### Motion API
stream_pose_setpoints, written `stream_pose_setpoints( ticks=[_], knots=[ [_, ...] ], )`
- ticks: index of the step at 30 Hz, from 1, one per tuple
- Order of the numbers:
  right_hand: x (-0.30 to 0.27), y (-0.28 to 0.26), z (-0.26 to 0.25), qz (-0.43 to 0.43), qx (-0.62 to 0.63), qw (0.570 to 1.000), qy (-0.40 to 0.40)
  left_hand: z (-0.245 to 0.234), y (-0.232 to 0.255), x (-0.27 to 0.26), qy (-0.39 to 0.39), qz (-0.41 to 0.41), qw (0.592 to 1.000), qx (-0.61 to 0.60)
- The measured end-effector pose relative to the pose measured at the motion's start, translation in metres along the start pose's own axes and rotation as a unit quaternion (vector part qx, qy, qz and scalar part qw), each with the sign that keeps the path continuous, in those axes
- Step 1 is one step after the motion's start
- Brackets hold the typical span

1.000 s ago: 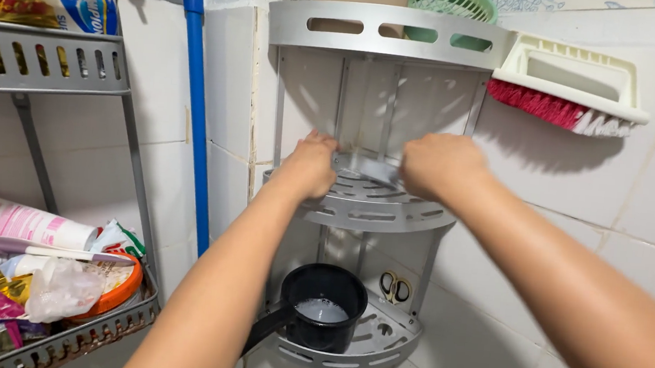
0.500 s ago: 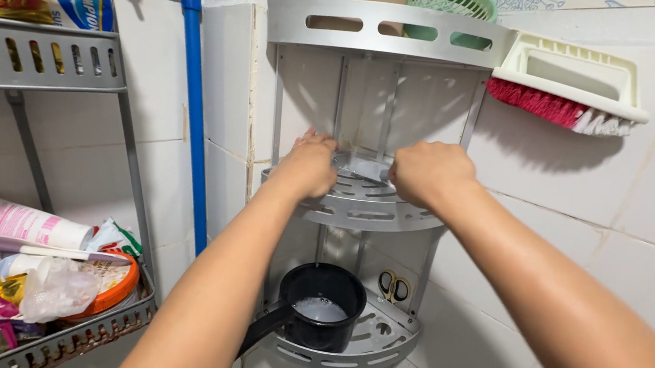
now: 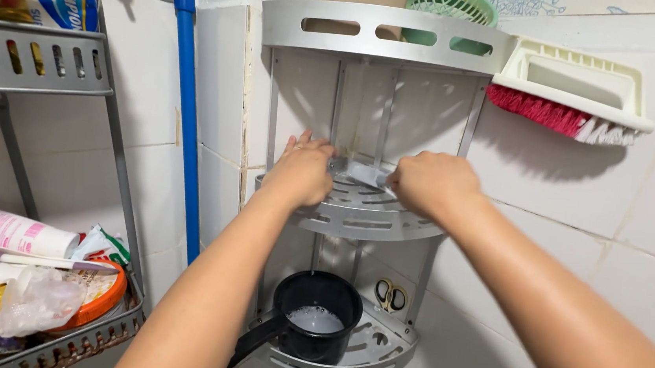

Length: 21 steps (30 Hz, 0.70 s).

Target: Scrubbing a grey container and organizing various toiletries on wall-mounted bathroom shelves.

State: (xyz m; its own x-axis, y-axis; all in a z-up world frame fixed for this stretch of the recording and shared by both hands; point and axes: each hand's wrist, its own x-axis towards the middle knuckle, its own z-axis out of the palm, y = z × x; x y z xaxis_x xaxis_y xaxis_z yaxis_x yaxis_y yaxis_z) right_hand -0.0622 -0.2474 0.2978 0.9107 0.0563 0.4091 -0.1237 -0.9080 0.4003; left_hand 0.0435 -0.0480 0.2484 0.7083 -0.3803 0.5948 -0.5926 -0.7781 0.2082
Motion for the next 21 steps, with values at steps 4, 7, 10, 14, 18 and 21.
stream_pose_setpoints(
  ticks=[4,7,10,14,18,21],
  knots=[
    [-0.032,0.025,-0.061,0.056,-0.037,0.994,-0.088,0.007,-0.001,-0.004,0.016,0.017,1.0,-0.005],
    [-0.044,0.044,-0.072,0.059,-0.068,0.985,-0.15,0.007,0.003,-0.006,0.015,0.009,1.0,0.011],
    [-0.037,0.039,-0.064,0.072,-0.061,0.986,-0.137,0.006,0.006,-0.006,0.033,0.009,0.999,0.032],
    [-0.003,0.004,-0.023,0.022,-0.02,0.999,-0.045,0.01,-0.003,-0.009,0.112,0.018,0.993,-0.025],
    [0.014,-0.006,-0.02,-0.022,-0.003,1.0,0.009,0.013,-0.011,-0.007,0.248,0.048,0.959,-0.126],
    [0.004,-0.008,-0.028,-0.069,-0.037,0.997,0.026,0.013,-0.017,-0.005,0.274,0.079,0.939,-0.19]
  ],
)
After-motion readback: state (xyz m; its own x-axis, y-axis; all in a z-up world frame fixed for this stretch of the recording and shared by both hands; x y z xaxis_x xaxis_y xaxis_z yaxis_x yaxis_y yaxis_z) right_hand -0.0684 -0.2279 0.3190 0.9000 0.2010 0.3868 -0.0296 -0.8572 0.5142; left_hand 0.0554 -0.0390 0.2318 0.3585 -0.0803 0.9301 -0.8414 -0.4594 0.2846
